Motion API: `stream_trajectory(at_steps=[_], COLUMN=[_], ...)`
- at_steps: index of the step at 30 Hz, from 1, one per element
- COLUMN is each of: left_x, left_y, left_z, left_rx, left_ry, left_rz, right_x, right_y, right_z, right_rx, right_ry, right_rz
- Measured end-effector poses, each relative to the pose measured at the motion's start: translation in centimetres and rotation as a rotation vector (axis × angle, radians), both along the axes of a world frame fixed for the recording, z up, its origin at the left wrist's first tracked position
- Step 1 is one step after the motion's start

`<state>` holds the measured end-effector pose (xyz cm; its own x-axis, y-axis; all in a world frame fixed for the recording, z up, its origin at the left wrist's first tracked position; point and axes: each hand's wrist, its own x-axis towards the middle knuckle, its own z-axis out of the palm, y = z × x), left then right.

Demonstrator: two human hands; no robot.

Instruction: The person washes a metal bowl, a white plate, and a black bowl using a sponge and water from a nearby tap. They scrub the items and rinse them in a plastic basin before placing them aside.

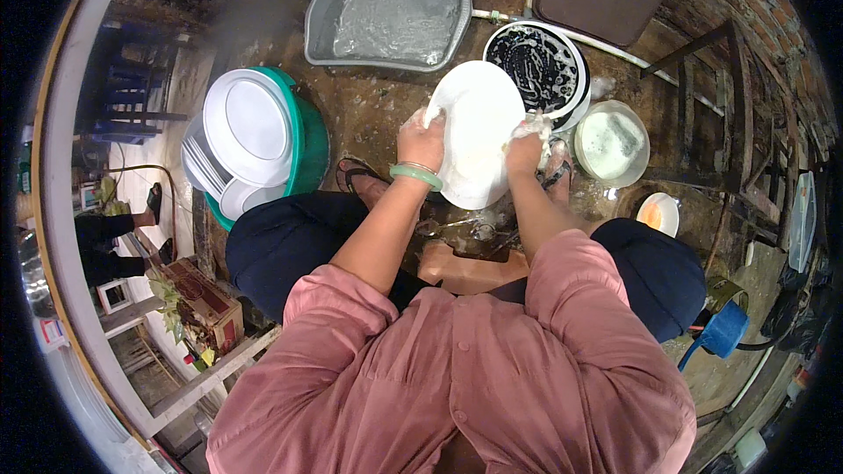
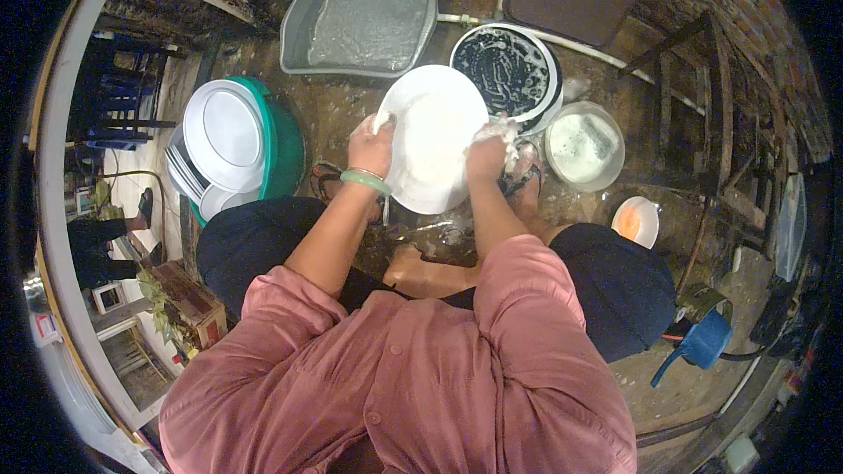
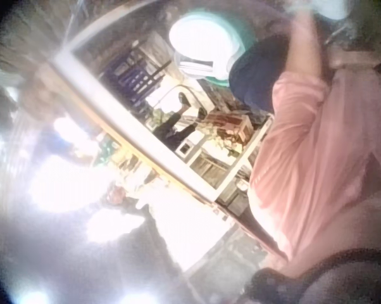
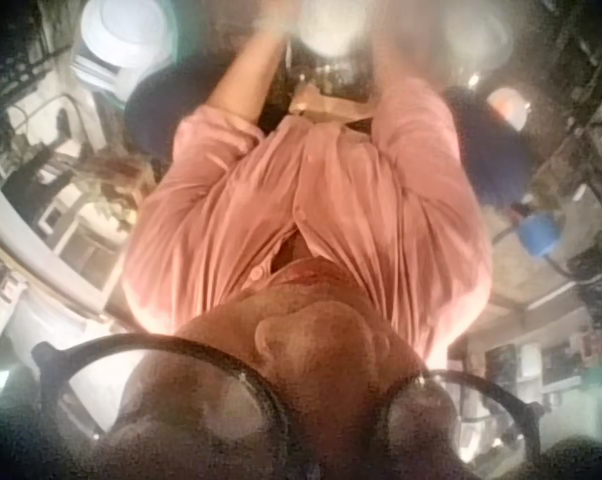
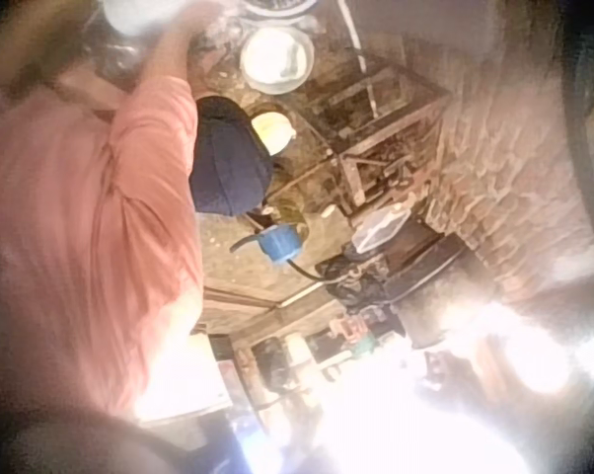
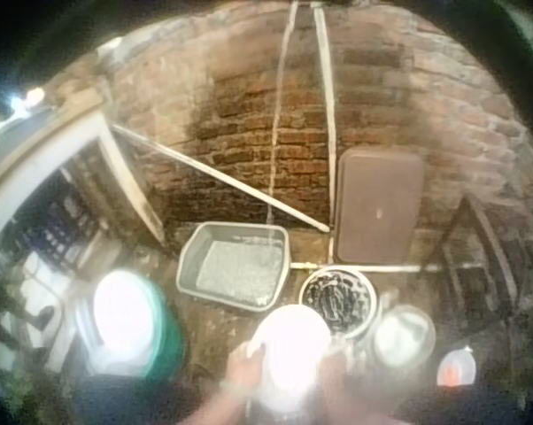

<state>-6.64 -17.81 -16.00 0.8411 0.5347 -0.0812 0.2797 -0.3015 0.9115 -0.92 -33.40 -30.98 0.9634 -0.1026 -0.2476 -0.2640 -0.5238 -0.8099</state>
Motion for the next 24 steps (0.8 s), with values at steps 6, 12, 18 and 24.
stream_trajectory(at_steps=[6, 12, 18, 24], left_x=[0.7, 0.4, 1.1, 1.7], left_y=[0.4, 2.1, 0.6, 2.1], left_z=[0.3, 1.8, 2.2, 0.7], left_rx=[0.036, -0.075, -0.011, -0.672], left_ry=[0.001, 0.120, 0.216, 0.204], left_rz=[0.215, 0.072, -0.124, -0.028], right_x=[-6.1, -3.9, -1.0, -4.6], right_y=[7.2, 0.9, 3.7, 8.1], right_z=[9.0, 3.6, 6.2, 12.5], right_rx=[0.102, 0.068, -0.124, 0.170], right_ry=[-0.506, -0.328, -0.297, -0.611], right_rz=[0.395, 0.187, 0.254, 0.646])
